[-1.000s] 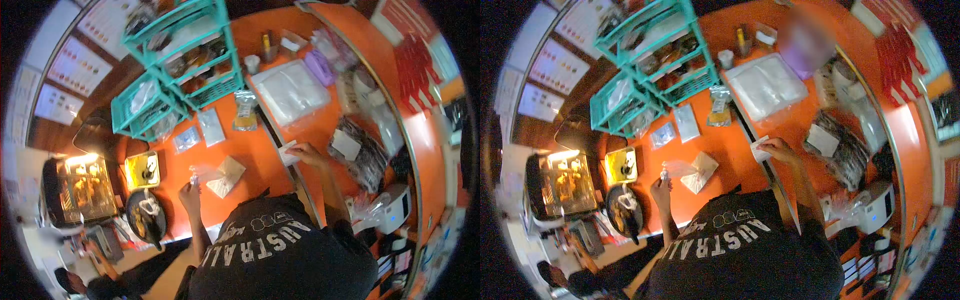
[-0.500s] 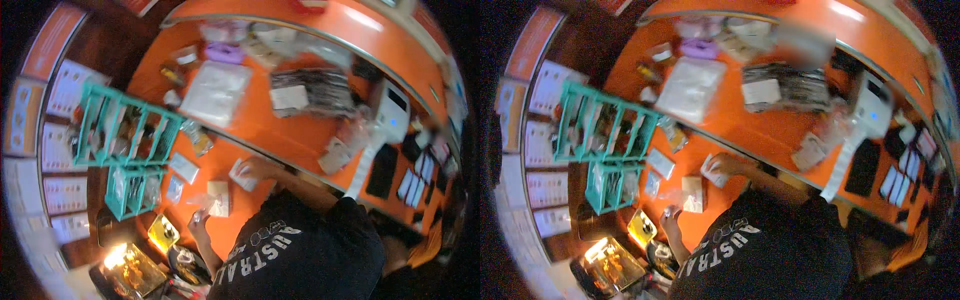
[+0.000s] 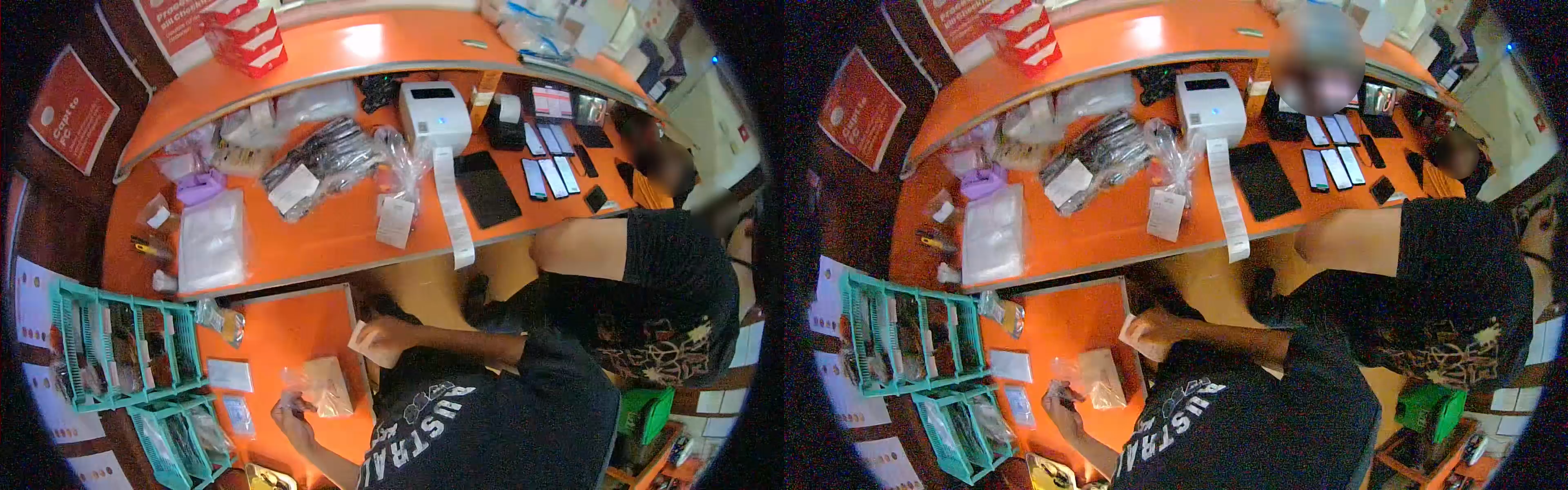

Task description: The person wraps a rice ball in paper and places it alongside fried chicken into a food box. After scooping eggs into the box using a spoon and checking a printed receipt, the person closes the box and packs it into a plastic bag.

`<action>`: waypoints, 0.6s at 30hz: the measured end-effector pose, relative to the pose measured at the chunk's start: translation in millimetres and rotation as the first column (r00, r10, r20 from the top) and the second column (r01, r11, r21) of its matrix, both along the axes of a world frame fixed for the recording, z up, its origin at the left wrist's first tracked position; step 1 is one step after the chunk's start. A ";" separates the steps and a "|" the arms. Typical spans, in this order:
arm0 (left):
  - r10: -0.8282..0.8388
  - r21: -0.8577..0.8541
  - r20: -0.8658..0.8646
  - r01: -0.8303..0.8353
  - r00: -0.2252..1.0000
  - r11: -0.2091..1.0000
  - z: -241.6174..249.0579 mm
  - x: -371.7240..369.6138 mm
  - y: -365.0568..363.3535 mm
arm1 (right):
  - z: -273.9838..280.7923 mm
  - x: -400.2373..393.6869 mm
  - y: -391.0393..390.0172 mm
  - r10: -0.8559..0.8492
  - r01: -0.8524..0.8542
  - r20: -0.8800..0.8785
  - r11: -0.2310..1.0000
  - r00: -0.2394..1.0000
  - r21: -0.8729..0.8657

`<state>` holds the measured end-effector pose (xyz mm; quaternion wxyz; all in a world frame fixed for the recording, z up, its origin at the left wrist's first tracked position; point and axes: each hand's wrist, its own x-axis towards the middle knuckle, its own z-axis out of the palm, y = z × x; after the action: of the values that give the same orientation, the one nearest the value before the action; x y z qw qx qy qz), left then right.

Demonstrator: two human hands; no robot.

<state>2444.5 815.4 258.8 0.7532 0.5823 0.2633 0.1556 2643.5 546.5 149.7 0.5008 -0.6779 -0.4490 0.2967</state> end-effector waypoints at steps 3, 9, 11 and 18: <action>0.098 -0.092 -0.036 -0.101 0.995 0.991 3.9 5.3 -12.9 | 27.1 -12.1 -2.6 -0.137 0.139 0.097 0.990 0.986 -0.015; 0.036 0.051 0.155 -0.045 0.987 0.998 25.1 11.1 -28.9 | 96.3 -32.8 37.8 -0.109 0.069 0.118 0.952 0.987 0.299; 0.037 0.019 0.195 -0.041 0.980 0.999 6.7 10.3 -30.8 | 116.2 -46.1 51.9 -0.087 0.056 0.106 0.963 0.991 0.262; 0.060 -0.030 0.142 -0.056 0.988 0.998 -11.1 12.4 -44.8 | 78.9 -74.3 103.8 -0.090 0.070 0.035 0.924 0.995 0.377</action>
<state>2456.9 770.6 247.7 0.7729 0.5518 0.2275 0.2153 2569.2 650.3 228.6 0.6210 -0.5949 -0.4821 0.1673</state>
